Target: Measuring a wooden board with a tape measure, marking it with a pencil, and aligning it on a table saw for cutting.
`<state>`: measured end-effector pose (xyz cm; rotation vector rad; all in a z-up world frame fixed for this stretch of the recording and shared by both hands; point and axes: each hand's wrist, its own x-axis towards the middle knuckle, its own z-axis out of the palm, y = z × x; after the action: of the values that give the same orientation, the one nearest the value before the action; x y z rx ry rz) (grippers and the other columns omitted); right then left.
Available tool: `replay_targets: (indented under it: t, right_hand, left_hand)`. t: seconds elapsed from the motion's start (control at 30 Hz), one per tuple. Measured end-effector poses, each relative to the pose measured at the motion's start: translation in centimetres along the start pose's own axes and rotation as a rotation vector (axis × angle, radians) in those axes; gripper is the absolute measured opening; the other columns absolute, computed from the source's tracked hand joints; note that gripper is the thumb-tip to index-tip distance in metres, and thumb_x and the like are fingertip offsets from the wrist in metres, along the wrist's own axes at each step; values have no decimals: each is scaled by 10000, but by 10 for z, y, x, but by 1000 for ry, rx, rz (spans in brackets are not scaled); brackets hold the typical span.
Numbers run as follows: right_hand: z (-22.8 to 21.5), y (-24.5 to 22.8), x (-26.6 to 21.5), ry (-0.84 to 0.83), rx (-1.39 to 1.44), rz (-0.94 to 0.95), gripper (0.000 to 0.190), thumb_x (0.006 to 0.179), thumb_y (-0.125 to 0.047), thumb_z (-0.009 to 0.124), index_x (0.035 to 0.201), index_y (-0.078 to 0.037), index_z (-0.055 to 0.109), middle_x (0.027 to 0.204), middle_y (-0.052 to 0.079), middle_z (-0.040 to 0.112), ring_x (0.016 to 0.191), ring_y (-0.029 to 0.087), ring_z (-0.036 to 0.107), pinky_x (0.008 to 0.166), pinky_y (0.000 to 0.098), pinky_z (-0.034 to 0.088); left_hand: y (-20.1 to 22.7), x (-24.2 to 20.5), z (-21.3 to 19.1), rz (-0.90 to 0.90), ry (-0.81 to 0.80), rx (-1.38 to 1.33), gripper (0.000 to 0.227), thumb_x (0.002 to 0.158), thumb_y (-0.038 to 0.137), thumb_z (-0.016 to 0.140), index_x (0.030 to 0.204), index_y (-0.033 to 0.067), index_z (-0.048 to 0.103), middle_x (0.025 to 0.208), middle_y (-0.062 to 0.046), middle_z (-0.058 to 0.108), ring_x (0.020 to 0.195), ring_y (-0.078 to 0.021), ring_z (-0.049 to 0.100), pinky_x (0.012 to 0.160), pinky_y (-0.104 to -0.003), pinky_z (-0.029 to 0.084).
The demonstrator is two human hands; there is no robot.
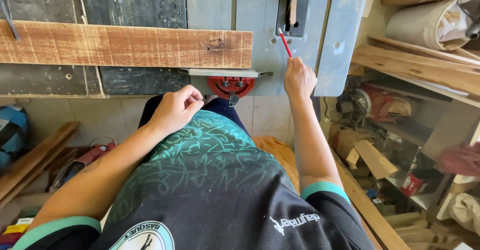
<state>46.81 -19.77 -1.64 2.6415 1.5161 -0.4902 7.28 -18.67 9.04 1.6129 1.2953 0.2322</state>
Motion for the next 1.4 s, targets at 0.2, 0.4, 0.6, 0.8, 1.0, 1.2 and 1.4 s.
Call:
replay_targets:
  t: [0.2, 0.4, 0.6, 0.8, 1.0, 1.2, 1.4]
  right_hand:
    - [2, 56, -32, 273, -81, 121, 337, 1099, -263, 437, 905, -131, 679, 698, 151, 670, 695, 388, 751, 646, 510, 627]
    - [15, 53, -127, 511, 207, -100, 270, 1138, -180, 554, 912, -93, 673, 704, 185, 659, 662, 426, 698, 593, 504, 564]
    - [-29, -73, -164, -37, 770, -751, 394, 1066, -319, 476, 688, -226, 542, 546, -67, 458, 472, 215, 498, 488, 328, 451]
    - [-32, -123, -171, -122, 688, -773, 221, 1055, -336, 570, 998, -209, 741, 783, 6, 714, 736, 280, 711, 690, 390, 574]
    - [-19, -134, -180, 59, 509, -350, 241, 996, -235, 726, 1158, -105, 605, 934, 33, 525, 888, 228, 511, 730, 385, 435]
    - [8, -142, -176, 71, 444, -98, 435, 1002, -249, 747, 1363, -116, 545, 1246, 116, 522, 879, 259, 613, 649, 401, 548]
    - [30, -140, -177, 102, 519, -48, 329, 1058, -233, 627, 1373, -138, 612, 1321, 121, 660, 1166, 307, 674, 866, 412, 597]
  left_hand:
    - [5, -2, -10, -3, -12, 38, 115, 942, 239, 723, 1031, 166, 730, 860, -69, 801, 829, -329, 762, 731, -467, 604]
    - [5, -9, -11, -40, -53, 5, 119, 953, 300, 734, 1054, 237, 747, 842, -17, 790, 790, -263, 760, 710, -396, 596]
    - [53, -15, -5, 199, -234, -270, 489, 835, 417, 841, 1233, 170, 698, 812, -96, 779, 711, -329, 723, 705, -466, 571]
    - [0, -2, -49, 317, 40, -400, 279, 1057, 284, 640, 821, 173, 741, 766, -45, 673, 707, -221, 632, 709, -336, 518]
    - [-97, 28, -204, 233, 438, 746, 299, 979, 395, 900, 1141, 170, 787, 1213, -67, 738, 829, -206, 690, 686, -324, 581]
    - [-120, 53, -246, -85, -158, 1087, 1323, 620, 598, 946, 1634, 10, 333, 1477, -219, 508, 838, -283, 751, 602, -358, 675]
    - [-121, 70, -221, 176, -156, 1127, 1152, 628, 640, 908, 1492, 10, 478, 1466, -194, 571, 492, -130, 613, 438, -282, 595]
